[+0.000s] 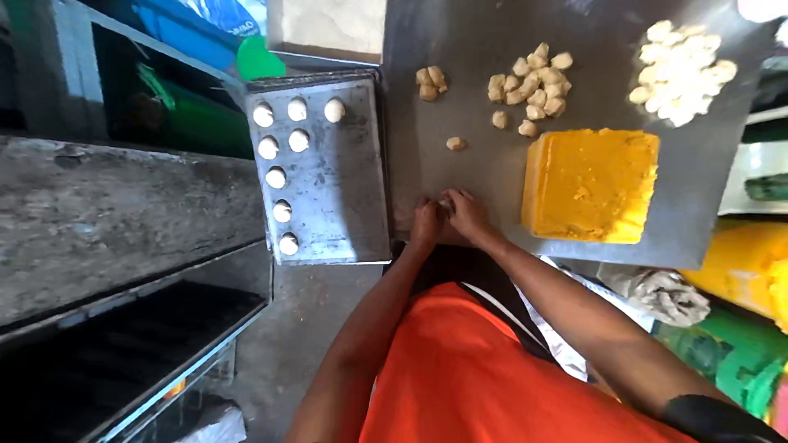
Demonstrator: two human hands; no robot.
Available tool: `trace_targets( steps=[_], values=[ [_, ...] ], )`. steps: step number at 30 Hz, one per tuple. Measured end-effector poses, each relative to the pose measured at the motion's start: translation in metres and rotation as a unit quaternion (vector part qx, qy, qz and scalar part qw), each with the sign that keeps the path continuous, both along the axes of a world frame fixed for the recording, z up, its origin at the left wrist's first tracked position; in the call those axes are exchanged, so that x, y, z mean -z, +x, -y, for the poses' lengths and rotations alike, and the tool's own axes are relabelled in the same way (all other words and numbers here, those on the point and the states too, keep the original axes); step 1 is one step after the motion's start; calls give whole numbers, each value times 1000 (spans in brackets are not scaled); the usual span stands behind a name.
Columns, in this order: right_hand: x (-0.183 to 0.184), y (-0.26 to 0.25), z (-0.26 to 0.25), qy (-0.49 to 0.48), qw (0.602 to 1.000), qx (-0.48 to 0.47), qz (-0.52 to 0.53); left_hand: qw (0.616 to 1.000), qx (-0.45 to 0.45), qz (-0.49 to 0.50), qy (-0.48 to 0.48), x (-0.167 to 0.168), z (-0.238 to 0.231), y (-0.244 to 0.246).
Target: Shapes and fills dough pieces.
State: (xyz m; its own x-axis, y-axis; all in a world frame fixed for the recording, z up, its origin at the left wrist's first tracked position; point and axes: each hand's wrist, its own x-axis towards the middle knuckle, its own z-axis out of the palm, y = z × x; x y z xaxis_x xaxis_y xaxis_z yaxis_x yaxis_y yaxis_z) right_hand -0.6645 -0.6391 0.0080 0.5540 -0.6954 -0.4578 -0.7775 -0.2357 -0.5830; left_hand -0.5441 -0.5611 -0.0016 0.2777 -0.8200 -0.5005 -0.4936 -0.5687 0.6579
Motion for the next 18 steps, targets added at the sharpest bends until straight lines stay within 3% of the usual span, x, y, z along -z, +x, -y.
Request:
trace_targets(
  steps=[4, 8, 11, 13, 15, 18],
  values=[
    [3, 13, 10, 106, 994, -24, -20, 996, -81, -38, -1, -48, -19, 57],
    [-46, 84, 23, 117, 983, 0, 139, 979, -156, 78, -104, -74, -41, 172],
    [-51, 164, 31, 1, 960, -76, 270, 961, -180, 175, -119, -68, -29, 261],
    [-40, 214, 36, -103, 939, -122, 304, 953, -172, 218, -123, -63, -14, 301],
    [-16, 251, 38, -197, 918, -149, 311, 956, -150, 224, -120, -61, 2, 324],
    [29, 268, 33, -278, 906, -209, 242, 966, -136, 200, -89, -51, 18, 338]
  ],
)
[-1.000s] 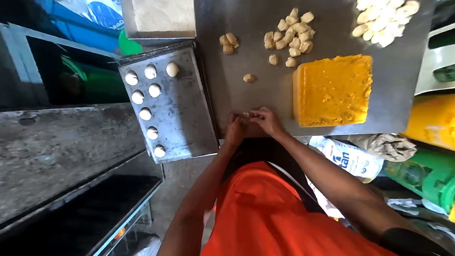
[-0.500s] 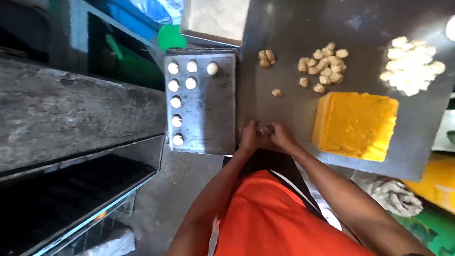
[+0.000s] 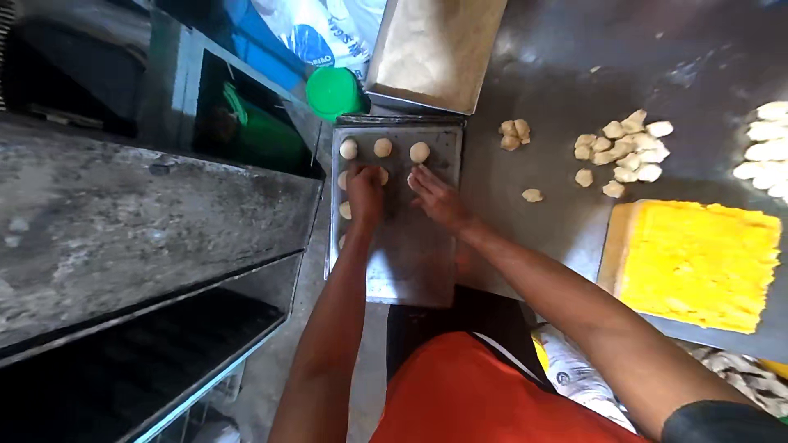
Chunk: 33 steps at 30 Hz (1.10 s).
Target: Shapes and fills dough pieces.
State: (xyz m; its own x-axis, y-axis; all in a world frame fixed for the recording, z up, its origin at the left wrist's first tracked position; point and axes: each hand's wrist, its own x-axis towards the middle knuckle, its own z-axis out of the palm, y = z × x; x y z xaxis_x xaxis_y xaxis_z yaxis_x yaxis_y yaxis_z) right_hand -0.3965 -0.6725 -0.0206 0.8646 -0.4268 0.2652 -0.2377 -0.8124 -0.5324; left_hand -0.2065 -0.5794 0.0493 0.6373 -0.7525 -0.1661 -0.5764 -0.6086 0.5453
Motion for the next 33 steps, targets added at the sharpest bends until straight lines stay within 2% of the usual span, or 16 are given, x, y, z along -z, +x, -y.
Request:
trace_targets(
  steps=[3, 5, 8, 11, 14, 16, 19, 22, 23, 25, 26, 28, 29, 30, 31, 33],
  values=[
    [13, -4, -6, -24, 998, 5, -62, 999, -23, -9, 29, 0, 8, -1],
    [0, -6, -5, 29, 997, -1, -70, 999, -17, 8, 33, -10, 17, -9],
    [-25, -23, -3, 148, 988, 40, 21, 999, 31, 10, 16, -20, 52, -31],
    [-42, -74, 6, 177, 970, 149, 73, 997, 57, -36, 30, -4, 86, -42],
    [-35, -151, 36, 148, 947, 284, -6, 997, 67, -34, 21, -2, 104, -44],
    [-37, -193, 54, 179, 923, 331, -78, 996, 84, -17, 14, -3, 107, -43],
    [-21, -214, 80, 166, 926, 313, -129, 996, 88, 17, 13, -14, 105, -53],
    [-20, -215, 93, 187, 932, 257, -174, 995, 96, 32, -26, -46, 88, -110],
    [-28, -212, 93, 223, 926, 259, -163, 995, 89, 4, -43, -49, 80, -137],
    [-54, -211, 79, 326, 903, 271, -71, 982, 78, -154, -76, -38, 69, -187],
    [-72, -214, 67, 393, 880, 267, -12, 958, 70, -261, -96, -32, 64, -211],
    [-103, -227, 40, 517, 810, 257, 100, 879, 43, -461, -116, -35, 56, -251],
    [-112, -236, 27, 547, 782, 269, 132, 845, 39, -520, -123, -39, 51, -266],
    [-118, -245, 18, 547, 771, 293, 144, 824, 41, -551, -127, -42, 48, -277],
    [-120, -255, 11, 524, 776, 320, 142, 813, 46, -566, -128, -47, 46, -287],
    [-124, -273, 1, 452, 810, 354, 119, 812, 52, -567, -131, -55, 44, -306]
  ],
)
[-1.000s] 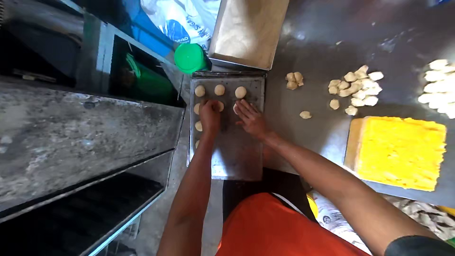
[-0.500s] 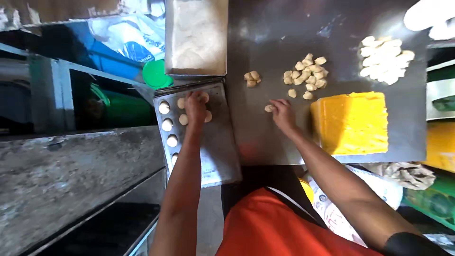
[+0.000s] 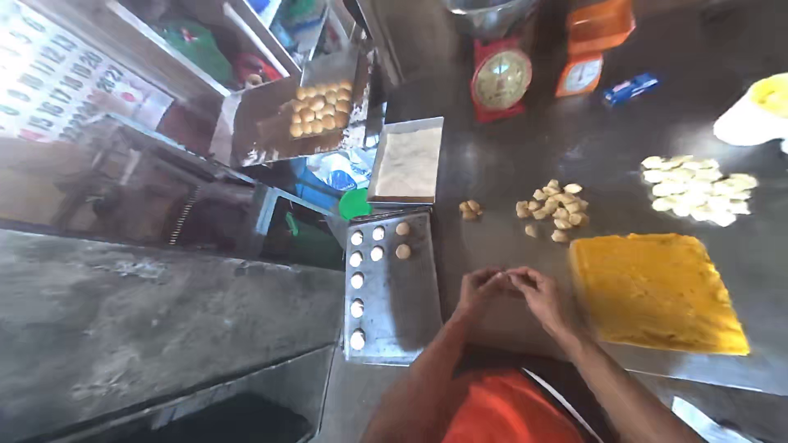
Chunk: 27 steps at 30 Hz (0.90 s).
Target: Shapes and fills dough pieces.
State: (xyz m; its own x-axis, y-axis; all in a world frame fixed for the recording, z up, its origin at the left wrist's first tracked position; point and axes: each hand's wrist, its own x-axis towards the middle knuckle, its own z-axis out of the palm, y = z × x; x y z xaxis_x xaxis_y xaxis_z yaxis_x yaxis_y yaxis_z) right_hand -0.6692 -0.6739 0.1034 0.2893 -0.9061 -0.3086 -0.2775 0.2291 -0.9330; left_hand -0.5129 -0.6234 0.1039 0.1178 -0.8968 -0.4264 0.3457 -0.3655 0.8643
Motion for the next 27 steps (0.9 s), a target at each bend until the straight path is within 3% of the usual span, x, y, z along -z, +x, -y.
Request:
trace_targets(
  steps=[5, 9, 11, 13, 15, 16, 20, 23, 25, 27],
  values=[
    [-12, -29, -18, -159, 987, -30, -22, 996, -33, 80, -2, -22, 4, -31],
    [-22, -48, -19, -238, 970, 27, -46, 986, 27, 150, -72, -41, 2, -55],
    [-27, -65, -16, -195, 979, 50, -27, 973, 64, 191, -113, -38, 2, -65],
    [-37, -80, -16, -54, 991, 93, 74, 966, 84, 197, -146, -32, 5, -74],
    [-40, -95, -20, 101, 959, 159, 212, 966, 106, 189, -141, -32, 10, -85],
    [-36, -103, -25, 128, 947, 172, 239, 972, 122, 156, -128, -33, 12, -90],
    [-21, -148, -41, 100, 967, 90, 217, 982, 179, -59, 8, -27, 11, -109],
    [-19, -194, -29, 221, 933, -7, 283, 964, 206, -149, 77, -17, 11, -133],
    [-19, -226, -6, 225, 939, -21, 259, 969, 195, -138, 67, -10, 19, -154],
    [-22, -254, 25, 171, 969, 35, 172, 981, 185, -56, 19, 1, 30, -166]
  ],
)
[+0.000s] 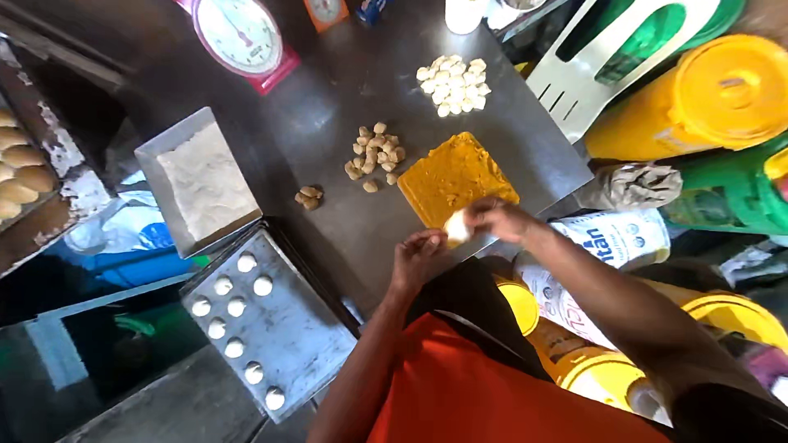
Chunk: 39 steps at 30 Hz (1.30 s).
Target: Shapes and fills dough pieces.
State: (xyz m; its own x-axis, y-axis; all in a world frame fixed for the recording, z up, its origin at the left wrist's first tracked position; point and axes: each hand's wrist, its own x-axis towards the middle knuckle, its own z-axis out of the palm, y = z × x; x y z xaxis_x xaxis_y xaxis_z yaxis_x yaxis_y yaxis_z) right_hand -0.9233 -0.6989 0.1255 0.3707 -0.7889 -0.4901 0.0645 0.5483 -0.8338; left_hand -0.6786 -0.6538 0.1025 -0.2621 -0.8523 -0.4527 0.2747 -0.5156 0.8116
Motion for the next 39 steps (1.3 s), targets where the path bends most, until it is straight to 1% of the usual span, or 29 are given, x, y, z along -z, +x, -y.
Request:
trace_targets(
  steps=[1, 2, 4, 5, 7, 9, 10, 12, 15, 19, 21, 24, 25, 26, 27, 28, 29, 30, 32, 33, 34, 35, 36, 38, 39],
  values=[
    [1, -13, 20, -37, 997, 33, -66, 998, 6, 54, -31, 8, 5, 0],
    [6, -25, 41, -94, 984, 54, -143, 993, 14, 105, -47, 15, 10, 2],
    [20, -41, 84, -201, 926, 53, -316, 982, 24, 177, -54, 23, 15, 10],
    [27, -41, 103, -227, 895, 43, -382, 978, 26, 198, -57, 25, 15, 13],
    [35, -26, 137, -251, 840, -1, -481, 974, 27, 218, -62, 28, 16, 18],
    [38, -1, 165, -239, 795, -69, -554, 973, 22, 222, -62, 29, 14, 21],
    [41, 11, 175, -223, 779, -99, -578, 973, 18, 223, -62, 29, 12, 24],
    [42, 31, 187, -193, 761, -146, -602, 974, 12, 219, -61, 28, 4, 29],
    [37, 50, 192, -164, 738, -184, -628, 975, 3, 211, -64, 28, -10, 41],
    [38, 63, 191, -161, 708, -197, -658, 976, -15, 209, -55, 30, -28, 58],
    [34, 67, 188, -165, 696, -192, -672, 976, -25, 210, -53, 25, -33, 67],
    [28, 63, 182, -177, 680, -149, -695, 972, -47, 221, -60, 14, -39, 85],
    [24, 57, 180, -180, 682, -128, -698, 970, -55, 228, -67, 9, -38, 91],
    [18, 48, 176, -185, 691, -105, -691, 966, -63, 238, -76, 4, -37, 96],
    [10, 39, 171, -192, 705, -81, -678, 963, -70, 248, -83, -3, -32, 100],
    [0, 30, 165, -199, 732, -58, -649, 959, -77, 256, -92, -10, -25, 101],
    [-8, 24, 156, -208, 772, -42, -600, 955, -81, 264, -104, -16, -17, 100],
    [-17, 23, 144, -216, 823, -32, -525, 952, -83, 269, -120, -23, -7, 96],
    [-33, 34, 110, -217, 922, -34, -319, 954, -70, 252, -150, -39, 15, 82],
    [-38, 45, 92, -209, 953, -48, -212, 959, -56, 229, -155, -47, 26, 73],
    [-41, 56, 75, -197, 970, -63, -125, 968, -37, 196, -151, -53, 36, 65],
    [-43, 67, 60, -182, 978, -76, -69, 979, -19, 151, -135, -56, 44, 56],
    [-45, 76, 47, -164, 982, -82, -40, 989, 0, 98, -109, -55, 52, 50],
    [-43, 88, 27, -149, 985, -71, -43, 999, 13, 7, -45, -46, 60, 40],
    [-41, 92, 22, -159, 983, -50, -71, 1000, 19, -6, -23, -48, 58, 39]
  ],
)
